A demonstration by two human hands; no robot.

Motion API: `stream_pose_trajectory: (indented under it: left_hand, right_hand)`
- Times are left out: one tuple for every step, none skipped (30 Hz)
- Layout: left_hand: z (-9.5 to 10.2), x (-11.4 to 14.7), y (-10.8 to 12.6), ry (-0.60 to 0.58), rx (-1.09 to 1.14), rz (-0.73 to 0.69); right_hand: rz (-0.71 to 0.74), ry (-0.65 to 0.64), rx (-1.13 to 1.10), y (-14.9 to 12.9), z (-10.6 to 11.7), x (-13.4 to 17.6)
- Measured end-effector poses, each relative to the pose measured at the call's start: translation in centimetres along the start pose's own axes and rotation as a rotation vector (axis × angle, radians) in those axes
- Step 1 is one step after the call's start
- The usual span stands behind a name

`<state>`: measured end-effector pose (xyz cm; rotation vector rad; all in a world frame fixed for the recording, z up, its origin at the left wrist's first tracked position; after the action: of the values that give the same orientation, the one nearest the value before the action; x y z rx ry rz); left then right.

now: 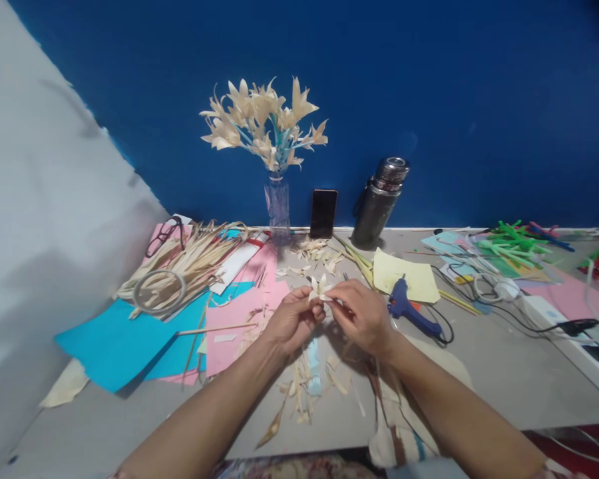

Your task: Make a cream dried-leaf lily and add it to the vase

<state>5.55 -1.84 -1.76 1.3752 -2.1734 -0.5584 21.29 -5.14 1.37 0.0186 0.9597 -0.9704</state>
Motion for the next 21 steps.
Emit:
stream_pose_trajectory:
  left_hand:
    - [0.0, 0.0, 0.0, -0.003, 0.003, 0.002]
    - [0.0, 0.0, 0.0, -0.004, 0.007, 0.001]
    - [0.0, 0.0, 0.0, -0.004, 0.011, -0.002]
    - [0.0, 0.0, 0.0, -0.001, 0.014, -0.004]
    - [0.0, 0.0, 0.0, 0.003, 0.017, -0.007]
    - [0.0, 0.0, 0.0, 0.005, 0.018, -0.009]
    - [-0.1, 0.0, 0.1, 0.005, 0.018, -0.010]
    - [-0.1, 0.0, 0.1, 0.003, 0.017, -0.009]
    - [-0.1, 0.0, 0.2, -0.001, 0.014, -0.006]
    - [-0.1, 0.0, 0.2, -0.005, 0.010, -0.004]
    - [-0.1, -0.1, 0.2, -0.006, 0.008, -0.003]
    - [-0.1, -0.1, 0.2, -0.003, 0.008, -0.005]
    - [-0.1, -0.2, 0.2, 0.004, 0.010, -0.009]
    - [0.0, -0.2, 0.2, 0.013, 0.013, -0.012]
    - [0.0, -0.3, 0.1, 0.024, 0.014, -0.014]
    - [0.0, -0.3, 0.1, 0.033, 0.013, -0.012]
    - [0.0, -0.4, 0.1, 0.041, 0.011, -0.007]
    - [0.0, -0.4, 0.0, 0.047, 0.007, -0.002]
    - [0.0, -0.4, 0.0, 0.051, 0.004, 0.002]
    - [0.0, -0.4, 0.0, 0.053, 0.003, 0.001]
    - [0.0, -0.3, 0.0, 0.053, 0.004, -0.001]
  right_hand:
    - [0.001, 0.001, -0.002, 0.0, 0.0, 0.0]
    - [-0.007, 0.005, -0.010, 0.0, 0.1, 0.0]
    - [-0.020, 0.011, -0.021, 0.0, 0.0, 0.0]
    - [-0.035, 0.016, -0.032, 0.0, 0.0, 0.0]
    - [-0.047, 0.019, -0.038, -0.1, -0.1, 0.0]
    - [-0.054, 0.018, -0.041, -0.1, -0.2, 0.0]
    - [-0.058, 0.020, -0.040, -0.1, -0.2, 0.0]
    - [-0.062, 0.028, -0.039, -0.1, -0.2, -0.1]
    - [-0.069, 0.043, -0.038, 0.0, 0.0, -0.2]
    - [-0.080, 0.066, -0.040, 0.0, 0.3, -0.4]
    - [-0.094, 0.098, -0.041, 0.1, 0.8, -0.7]
    - [-0.116, 0.132, -0.037, 0.2, 1.4, -1.0]
    - [-0.147, 0.166, -0.026, 0.3, 2.2, -1.4]
    - [-0.188, 0.193, -0.016, 0.5, 3.2, -1.7]
    - [-0.244, 0.205, -0.007, 0.6, 4.1, -2.0]
    - [-0.311, 0.205, -0.009, 0.7, 5.1, -2.3]
    - [-0.376, 0.174, -0.026, 0.9, 5.9, -2.4]
    - [-0.428, 0.107, -0.039, 1.0, 6.6, -2.4]
    - [-0.457, 0.017, -0.041, 1.2, 7.1, -2.2]
    - [-0.465, -0.080, -0.026, 1.3, 7.4, -1.9]
    - [-0.456, -0.166, 0.004, 1.3, 7.5, -1.5]
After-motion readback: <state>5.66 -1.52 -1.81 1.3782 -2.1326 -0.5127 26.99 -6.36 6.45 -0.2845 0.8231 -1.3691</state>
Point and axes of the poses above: each hand's wrist, its own x-axis away from the middle knuckle, its own z-axis out of the back of the hand, y = z × x, the point moved 1 cm from there along -x, towards the middle knuckle, and after that the axes turned 7 degrees about -z, right-handed, at the moved point
